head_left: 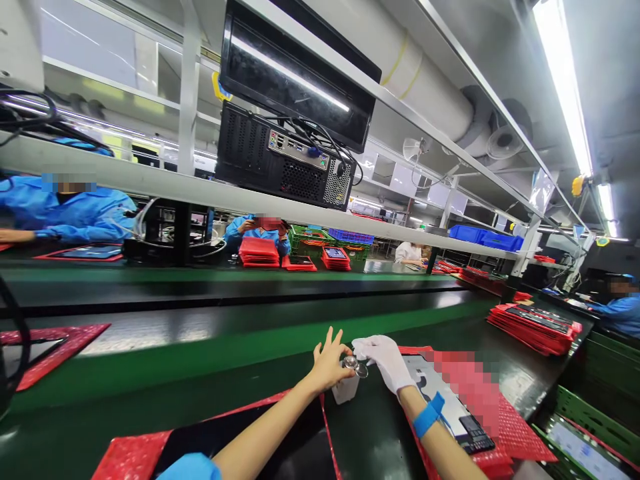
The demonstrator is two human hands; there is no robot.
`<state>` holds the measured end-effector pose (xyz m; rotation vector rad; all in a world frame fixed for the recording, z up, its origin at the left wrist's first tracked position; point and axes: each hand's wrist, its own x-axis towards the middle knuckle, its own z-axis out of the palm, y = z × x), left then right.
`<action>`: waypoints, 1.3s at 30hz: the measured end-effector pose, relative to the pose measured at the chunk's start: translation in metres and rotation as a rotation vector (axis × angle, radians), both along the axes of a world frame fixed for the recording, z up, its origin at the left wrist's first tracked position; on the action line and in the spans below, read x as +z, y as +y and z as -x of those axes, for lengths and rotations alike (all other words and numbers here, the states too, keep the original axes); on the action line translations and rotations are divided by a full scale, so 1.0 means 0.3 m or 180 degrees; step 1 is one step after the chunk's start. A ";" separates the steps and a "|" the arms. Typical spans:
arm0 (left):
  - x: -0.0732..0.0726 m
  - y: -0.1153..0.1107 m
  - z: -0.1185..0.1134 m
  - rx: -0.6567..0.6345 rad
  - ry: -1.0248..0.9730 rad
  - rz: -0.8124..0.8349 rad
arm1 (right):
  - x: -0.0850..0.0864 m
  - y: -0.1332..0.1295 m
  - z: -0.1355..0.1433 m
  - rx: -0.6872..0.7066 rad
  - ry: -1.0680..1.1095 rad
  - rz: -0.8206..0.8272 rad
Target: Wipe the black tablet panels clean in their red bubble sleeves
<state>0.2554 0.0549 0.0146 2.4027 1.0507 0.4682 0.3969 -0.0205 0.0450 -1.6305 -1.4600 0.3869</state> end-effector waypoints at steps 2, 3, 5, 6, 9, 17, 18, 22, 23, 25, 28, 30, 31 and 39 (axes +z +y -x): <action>0.008 -0.008 0.008 0.0034 0.0034 -0.0003 | 0.000 0.018 0.009 -0.0094 -0.0373 0.0035; 0.017 -0.011 0.018 0.0053 0.0052 -0.0008 | -0.001 0.030 0.015 -0.0164 -0.0559 0.0053; 0.053 -0.011 0.059 0.0082 0.0095 -0.0044 | -0.007 0.057 0.030 -0.0298 -0.0862 0.0136; 0.079 -0.008 0.092 0.0087 0.0118 -0.0088 | -0.011 0.070 0.039 -0.0337 -0.0986 0.0199; 0.180 0.000 0.250 0.0124 0.0164 -0.0345 | -0.026 0.091 0.063 -0.0343 -0.1343 0.0367; 0.209 -0.151 0.856 0.1401 0.0082 -0.0873 | 0.028 0.022 0.126 -0.0256 -0.2048 0.0261; 0.160 -0.179 0.908 0.1652 0.0042 -0.0787 | 0.027 0.016 0.180 -0.0217 -0.2088 0.0200; -0.080 -0.247 1.002 0.2118 -0.0745 0.0282 | -0.046 0.007 0.521 0.0341 -0.2281 0.0044; -0.132 -0.252 1.002 0.2088 -0.1133 0.0591 | -0.072 0.008 0.603 0.0555 -0.2343 0.0055; -0.210 -0.256 0.987 0.2005 -0.1789 0.1005 | -0.111 0.017 0.716 0.0835 -0.2464 0.0070; -0.256 -0.256 0.957 0.1860 -0.2273 0.1356 | -0.130 0.029 0.748 0.0660 -0.2625 0.0251; -0.250 -0.257 0.945 0.1809 -0.2355 0.1517 | -0.132 0.015 0.734 0.0416 -0.2694 0.0375; -0.241 -0.258 0.943 0.1804 -0.2343 0.1549 | -0.137 -0.002 0.730 0.0366 -0.2706 0.0386; -0.139 -0.269 0.938 0.1916 -0.1332 0.0237 | -0.218 -0.216 0.599 -0.0241 -0.3099 -0.0076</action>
